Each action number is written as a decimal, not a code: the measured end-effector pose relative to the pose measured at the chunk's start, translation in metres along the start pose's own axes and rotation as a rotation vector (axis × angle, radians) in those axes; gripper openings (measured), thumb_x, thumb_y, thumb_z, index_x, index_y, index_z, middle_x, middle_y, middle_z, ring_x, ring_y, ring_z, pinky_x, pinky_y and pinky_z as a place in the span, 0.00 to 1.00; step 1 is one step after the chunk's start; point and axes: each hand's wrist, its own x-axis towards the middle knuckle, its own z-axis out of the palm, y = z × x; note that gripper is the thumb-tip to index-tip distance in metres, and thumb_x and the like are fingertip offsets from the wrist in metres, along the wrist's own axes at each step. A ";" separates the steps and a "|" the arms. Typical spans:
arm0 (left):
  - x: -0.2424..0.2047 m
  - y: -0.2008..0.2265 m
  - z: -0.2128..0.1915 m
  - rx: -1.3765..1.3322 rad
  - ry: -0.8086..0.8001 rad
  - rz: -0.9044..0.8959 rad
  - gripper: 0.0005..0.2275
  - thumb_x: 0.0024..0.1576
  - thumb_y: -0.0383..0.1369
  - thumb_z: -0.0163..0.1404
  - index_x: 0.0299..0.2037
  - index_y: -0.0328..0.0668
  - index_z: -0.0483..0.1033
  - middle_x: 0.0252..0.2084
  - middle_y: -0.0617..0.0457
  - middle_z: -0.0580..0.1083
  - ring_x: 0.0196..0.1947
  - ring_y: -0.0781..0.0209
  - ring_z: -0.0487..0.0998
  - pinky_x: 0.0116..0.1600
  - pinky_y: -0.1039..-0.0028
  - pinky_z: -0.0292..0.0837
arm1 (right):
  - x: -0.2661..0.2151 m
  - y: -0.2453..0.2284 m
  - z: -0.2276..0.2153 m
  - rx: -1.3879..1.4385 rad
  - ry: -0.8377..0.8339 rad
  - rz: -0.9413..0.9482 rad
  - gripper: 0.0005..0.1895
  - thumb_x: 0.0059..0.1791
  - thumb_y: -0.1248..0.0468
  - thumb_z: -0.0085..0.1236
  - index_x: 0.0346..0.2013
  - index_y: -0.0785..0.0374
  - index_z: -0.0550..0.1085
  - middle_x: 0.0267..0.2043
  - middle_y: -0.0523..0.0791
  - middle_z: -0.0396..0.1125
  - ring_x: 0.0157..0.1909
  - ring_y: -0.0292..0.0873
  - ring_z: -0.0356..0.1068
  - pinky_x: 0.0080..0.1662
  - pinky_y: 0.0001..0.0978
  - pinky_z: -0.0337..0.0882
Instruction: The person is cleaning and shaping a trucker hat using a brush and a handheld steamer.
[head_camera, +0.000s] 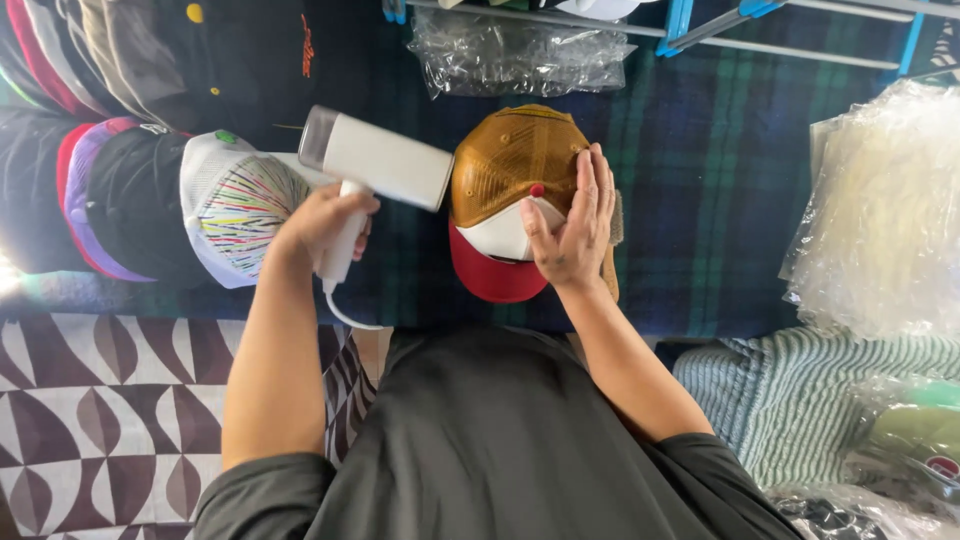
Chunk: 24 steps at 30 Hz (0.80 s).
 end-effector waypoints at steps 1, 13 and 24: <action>-0.015 0.004 0.001 0.001 -0.001 0.004 0.13 0.49 0.35 0.57 0.37 0.32 0.74 0.18 0.43 0.70 0.14 0.52 0.74 0.20 0.60 0.74 | 0.002 -0.001 -0.001 -0.001 0.004 -0.002 0.44 0.53 0.45 0.61 0.71 0.74 0.58 0.72 0.61 0.55 0.74 0.62 0.55 0.72 0.55 0.54; -0.110 0.039 0.062 0.876 0.423 0.572 0.21 0.59 0.46 0.58 0.24 0.34 0.76 0.19 0.39 0.72 0.19 0.40 0.78 0.29 0.59 0.76 | 0.004 0.003 -0.002 0.034 -0.066 0.040 0.44 0.53 0.42 0.62 0.70 0.69 0.59 0.73 0.59 0.52 0.75 0.61 0.54 0.71 0.54 0.57; -0.139 0.111 0.099 1.211 0.365 0.689 0.18 0.63 0.48 0.52 0.40 0.40 0.67 0.34 0.44 0.74 0.28 0.31 0.82 0.32 0.47 0.79 | 0.004 0.001 -0.002 0.036 -0.061 0.015 0.42 0.54 0.41 0.58 0.67 0.74 0.63 0.71 0.62 0.54 0.70 0.67 0.58 0.68 0.57 0.60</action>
